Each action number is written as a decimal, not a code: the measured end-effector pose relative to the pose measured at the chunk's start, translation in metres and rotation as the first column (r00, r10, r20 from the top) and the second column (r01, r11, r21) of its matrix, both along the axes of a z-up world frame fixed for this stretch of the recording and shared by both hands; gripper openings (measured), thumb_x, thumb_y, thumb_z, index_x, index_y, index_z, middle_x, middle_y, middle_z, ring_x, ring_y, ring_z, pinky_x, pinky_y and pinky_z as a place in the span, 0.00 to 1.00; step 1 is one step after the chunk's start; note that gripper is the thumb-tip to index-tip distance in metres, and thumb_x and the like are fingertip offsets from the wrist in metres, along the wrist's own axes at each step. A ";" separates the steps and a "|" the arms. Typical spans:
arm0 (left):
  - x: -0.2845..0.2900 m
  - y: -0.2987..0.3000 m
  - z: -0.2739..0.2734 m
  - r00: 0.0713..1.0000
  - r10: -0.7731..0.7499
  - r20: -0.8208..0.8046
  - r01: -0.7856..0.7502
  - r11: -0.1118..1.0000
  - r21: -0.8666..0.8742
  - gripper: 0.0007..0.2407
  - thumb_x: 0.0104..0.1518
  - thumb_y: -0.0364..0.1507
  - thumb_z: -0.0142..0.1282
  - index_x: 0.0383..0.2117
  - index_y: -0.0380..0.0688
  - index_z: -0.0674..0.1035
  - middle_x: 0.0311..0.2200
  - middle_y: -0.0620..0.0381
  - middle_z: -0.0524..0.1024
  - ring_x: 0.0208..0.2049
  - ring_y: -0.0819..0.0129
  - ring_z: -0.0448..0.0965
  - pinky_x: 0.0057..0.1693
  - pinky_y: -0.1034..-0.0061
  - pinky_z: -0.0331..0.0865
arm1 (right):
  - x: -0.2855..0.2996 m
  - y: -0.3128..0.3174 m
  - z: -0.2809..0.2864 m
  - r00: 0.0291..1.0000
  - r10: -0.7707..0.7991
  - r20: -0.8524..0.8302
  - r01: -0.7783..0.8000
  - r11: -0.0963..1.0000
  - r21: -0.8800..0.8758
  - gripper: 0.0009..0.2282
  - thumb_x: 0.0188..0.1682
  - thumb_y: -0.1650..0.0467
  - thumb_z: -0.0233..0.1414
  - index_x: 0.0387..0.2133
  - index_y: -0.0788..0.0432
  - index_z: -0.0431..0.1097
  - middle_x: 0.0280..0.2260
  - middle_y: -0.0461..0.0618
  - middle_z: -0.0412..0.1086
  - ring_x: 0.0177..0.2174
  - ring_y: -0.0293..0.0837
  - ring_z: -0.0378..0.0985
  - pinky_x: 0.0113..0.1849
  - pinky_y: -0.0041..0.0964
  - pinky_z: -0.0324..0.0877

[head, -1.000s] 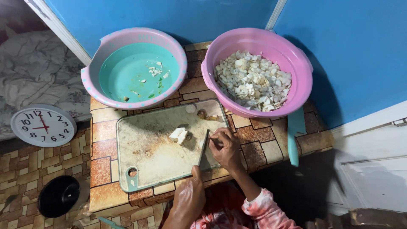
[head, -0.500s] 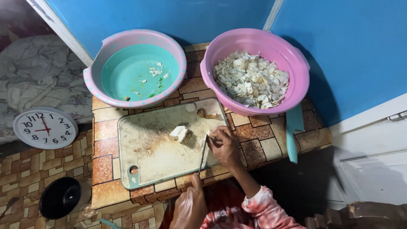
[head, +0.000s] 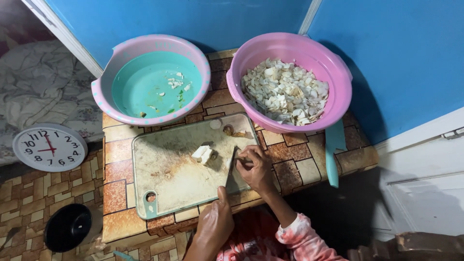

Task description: Dicing cloves of garlic on a wooden cutting board using a knife.

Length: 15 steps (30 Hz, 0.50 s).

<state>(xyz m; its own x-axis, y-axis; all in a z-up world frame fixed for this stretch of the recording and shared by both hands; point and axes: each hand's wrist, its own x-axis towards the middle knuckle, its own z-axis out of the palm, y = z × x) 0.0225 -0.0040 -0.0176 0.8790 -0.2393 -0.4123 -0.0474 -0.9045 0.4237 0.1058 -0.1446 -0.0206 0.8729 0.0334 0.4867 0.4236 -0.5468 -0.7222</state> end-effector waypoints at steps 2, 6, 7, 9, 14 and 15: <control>-0.002 0.002 0.005 1.000 0.007 -0.013 -0.007 0.999 -0.031 0.13 0.49 0.16 0.34 0.41 0.40 0.55 0.16 0.51 0.72 0.17 0.52 0.71 0.24 0.62 0.64 | -0.001 0.001 0.000 1.000 0.003 -0.007 -0.003 1.000 0.016 0.04 0.37 0.75 0.55 0.23 0.62 0.68 0.33 0.49 0.63 0.26 0.39 0.75 0.25 0.25 0.78; -0.013 0.005 0.025 0.995 0.057 -0.077 -0.062 0.996 -0.068 0.09 0.50 0.18 0.33 0.34 0.46 0.57 0.15 0.52 0.70 0.19 0.49 0.71 0.28 0.58 0.63 | -0.001 0.002 0.001 1.000 0.000 0.011 0.000 1.000 0.026 0.03 0.37 0.76 0.55 0.22 0.62 0.68 0.32 0.49 0.63 0.26 0.39 0.74 0.25 0.25 0.78; -0.016 0.004 0.032 0.995 0.059 -0.079 -0.064 0.996 -0.067 0.09 0.50 0.18 0.33 0.34 0.46 0.57 0.15 0.52 0.70 0.19 0.49 0.71 0.28 0.58 0.63 | -0.001 0.002 0.000 1.000 0.001 0.008 -0.001 1.000 0.027 0.03 0.37 0.76 0.55 0.22 0.62 0.68 0.32 0.49 0.63 0.26 0.39 0.74 0.25 0.25 0.78; -0.023 0.001 0.045 0.984 0.081 -0.156 -0.089 0.995 -0.044 0.15 0.50 0.16 0.33 0.44 0.41 0.55 0.21 0.50 0.74 0.24 0.53 0.75 0.33 0.61 0.69 | 0.000 0.002 -0.002 1.000 0.000 0.025 -0.001 1.000 0.025 0.05 0.38 0.75 0.57 0.24 0.65 0.69 0.32 0.50 0.63 0.25 0.40 0.74 0.24 0.25 0.77; -0.029 0.001 0.029 0.984 0.050 -0.168 -0.051 0.999 0.001 0.17 0.52 0.20 0.31 0.49 0.39 0.51 0.24 0.47 0.72 0.28 0.45 0.74 0.37 0.55 0.66 | 0.001 0.001 -0.006 0.998 0.008 0.056 -0.008 1.000 -0.003 0.06 0.39 0.74 0.57 0.24 0.64 0.68 0.33 0.50 0.63 0.26 0.40 0.75 0.23 0.26 0.78; -0.029 0.001 0.028 0.985 0.049 -0.166 -0.048 0.999 0.008 0.17 0.51 0.20 0.31 0.49 0.38 0.51 0.24 0.48 0.72 0.28 0.45 0.74 0.36 0.55 0.67 | 0.001 0.001 -0.007 0.998 0.007 0.063 -0.006 1.000 -0.012 0.06 0.39 0.73 0.57 0.24 0.63 0.67 0.33 0.50 0.63 0.26 0.40 0.75 0.23 0.25 0.78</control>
